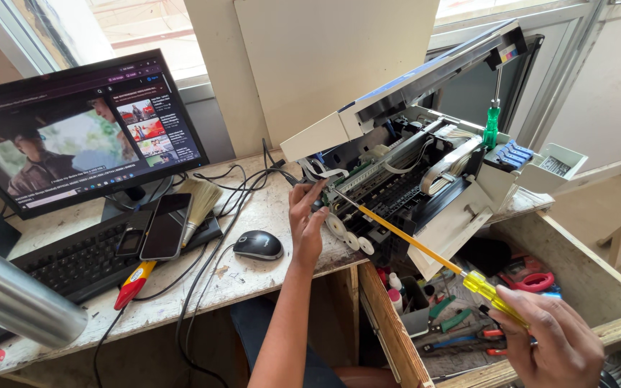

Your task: The person works on a disassembled printer placed on a desk. They use a yellow screwdriver to adjust internal components and reach into a drawer to retrieve a small blue bottle, which they handle while continuing to work on the printer.

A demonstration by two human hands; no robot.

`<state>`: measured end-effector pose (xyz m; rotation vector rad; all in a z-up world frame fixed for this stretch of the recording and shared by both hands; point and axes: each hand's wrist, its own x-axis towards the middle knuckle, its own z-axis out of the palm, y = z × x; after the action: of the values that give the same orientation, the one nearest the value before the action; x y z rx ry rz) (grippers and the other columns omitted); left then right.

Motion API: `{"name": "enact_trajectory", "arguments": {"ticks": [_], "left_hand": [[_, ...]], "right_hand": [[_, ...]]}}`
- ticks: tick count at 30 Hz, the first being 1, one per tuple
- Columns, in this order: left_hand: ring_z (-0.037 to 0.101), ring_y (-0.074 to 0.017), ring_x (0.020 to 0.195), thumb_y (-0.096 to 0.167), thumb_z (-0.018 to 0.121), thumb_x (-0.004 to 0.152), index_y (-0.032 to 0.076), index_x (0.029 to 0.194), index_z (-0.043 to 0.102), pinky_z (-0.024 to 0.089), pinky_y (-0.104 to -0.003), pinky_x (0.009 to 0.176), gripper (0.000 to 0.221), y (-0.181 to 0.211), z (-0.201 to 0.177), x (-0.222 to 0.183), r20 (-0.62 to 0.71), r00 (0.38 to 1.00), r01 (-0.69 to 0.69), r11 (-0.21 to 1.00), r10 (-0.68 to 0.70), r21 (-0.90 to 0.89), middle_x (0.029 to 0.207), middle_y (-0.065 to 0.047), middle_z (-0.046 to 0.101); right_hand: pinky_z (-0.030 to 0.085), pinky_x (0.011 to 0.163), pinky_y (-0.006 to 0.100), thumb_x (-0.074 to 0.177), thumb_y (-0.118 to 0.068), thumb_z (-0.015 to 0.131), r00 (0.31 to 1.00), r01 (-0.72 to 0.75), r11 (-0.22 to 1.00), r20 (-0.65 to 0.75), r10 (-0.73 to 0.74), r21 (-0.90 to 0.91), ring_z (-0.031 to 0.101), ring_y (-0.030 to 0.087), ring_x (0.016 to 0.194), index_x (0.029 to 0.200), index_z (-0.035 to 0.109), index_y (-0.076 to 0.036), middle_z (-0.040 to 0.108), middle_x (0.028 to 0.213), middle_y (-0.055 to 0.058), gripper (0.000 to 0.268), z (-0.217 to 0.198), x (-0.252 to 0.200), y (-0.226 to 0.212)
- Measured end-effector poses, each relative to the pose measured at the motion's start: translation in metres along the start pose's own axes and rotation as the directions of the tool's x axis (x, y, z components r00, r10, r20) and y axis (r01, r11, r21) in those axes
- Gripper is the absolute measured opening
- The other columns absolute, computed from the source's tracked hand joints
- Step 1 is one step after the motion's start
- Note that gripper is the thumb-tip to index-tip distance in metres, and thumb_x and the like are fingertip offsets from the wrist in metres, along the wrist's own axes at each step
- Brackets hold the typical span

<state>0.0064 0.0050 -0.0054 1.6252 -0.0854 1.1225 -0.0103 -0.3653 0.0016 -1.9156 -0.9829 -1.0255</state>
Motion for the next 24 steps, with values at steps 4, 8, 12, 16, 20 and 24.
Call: {"name": "enact_trajectory", "arguments": {"ticks": [4,8,12,16,20,24], "left_hand": [[0.044,-0.0249,0.108,0.015,0.058,0.075,-0.001,0.130,0.070,0.035,-0.031,0.105,0.058,-0.002,-0.003,0.001,-0.001,1.000,-0.011,1.000,0.011,0.018,0.103,-0.007,0.045],[0.045,-0.0254,0.108,0.015,0.057,0.074,0.002,0.129,0.071,0.036,-0.034,0.104,0.058,-0.003,-0.001,-0.001,-0.013,1.000,-0.023,0.985,0.025,0.171,0.101,-0.007,0.052],[0.049,-0.0286,0.113,0.019,0.057,0.084,0.005,0.126,0.072,0.039,-0.040,0.106,0.047,-0.007,-0.003,0.006,-0.048,0.990,-0.108,0.938,0.131,0.330,0.110,-0.010,0.060],[0.055,-0.0310,0.109,0.029,0.050,0.101,0.006,0.121,0.072,0.037,-0.045,0.104,0.037,-0.015,-0.003,0.003,-0.045,0.974,-0.172,0.855,0.222,0.490,0.108,-0.013,0.065],[0.054,-0.0333,0.108,0.042,0.037,0.113,0.004,0.120,0.067,0.036,-0.046,0.105,0.049,-0.015,0.002,0.002,-0.035,0.965,-0.207,0.838,0.260,0.505,0.107,-0.015,0.060],[0.051,-0.0341,0.104,0.048,0.033,0.116,0.001,0.121,0.062,0.036,-0.046,0.105,0.056,-0.007,0.003,0.002,-0.016,0.963,-0.224,0.833,0.270,0.506,0.105,-0.015,0.056]], "right_hand": [[0.059,0.075,0.032,0.086,-0.007,0.076,0.994,-0.112,0.993,0.010,0.112,0.021,0.076,0.024,0.088,0.114,0.069,-0.003,0.075,0.100,0.016,0.029,0.002,-0.002,-0.004],[0.059,0.079,0.030,0.092,-0.009,0.073,0.993,-0.118,0.987,-0.011,0.120,0.112,0.076,0.020,0.089,0.116,0.068,-0.002,0.075,0.107,0.017,0.026,0.004,-0.002,-0.002],[0.054,0.073,0.027,0.096,-0.005,0.070,0.978,-0.187,0.972,-0.063,0.197,0.141,0.071,0.016,0.079,0.119,0.068,0.000,0.072,0.099,0.014,0.024,0.008,-0.008,0.014],[0.053,0.073,0.025,0.110,-0.005,0.064,0.906,-0.287,0.800,-0.121,0.405,0.527,0.063,0.013,0.077,0.109,0.059,-0.003,0.068,0.099,0.009,0.006,-0.003,-0.022,0.054],[0.046,0.069,0.026,0.112,-0.010,0.064,0.809,-0.326,0.500,-0.037,0.587,0.802,0.058,0.014,0.082,0.113,0.057,-0.006,0.060,0.093,0.006,0.008,-0.022,-0.014,0.123],[0.044,0.065,0.025,0.109,-0.023,0.061,0.739,-0.483,0.385,0.129,0.661,0.786,0.056,0.012,0.077,0.115,0.059,-0.010,0.059,0.092,0.003,0.014,-0.022,-0.008,0.181]]}}
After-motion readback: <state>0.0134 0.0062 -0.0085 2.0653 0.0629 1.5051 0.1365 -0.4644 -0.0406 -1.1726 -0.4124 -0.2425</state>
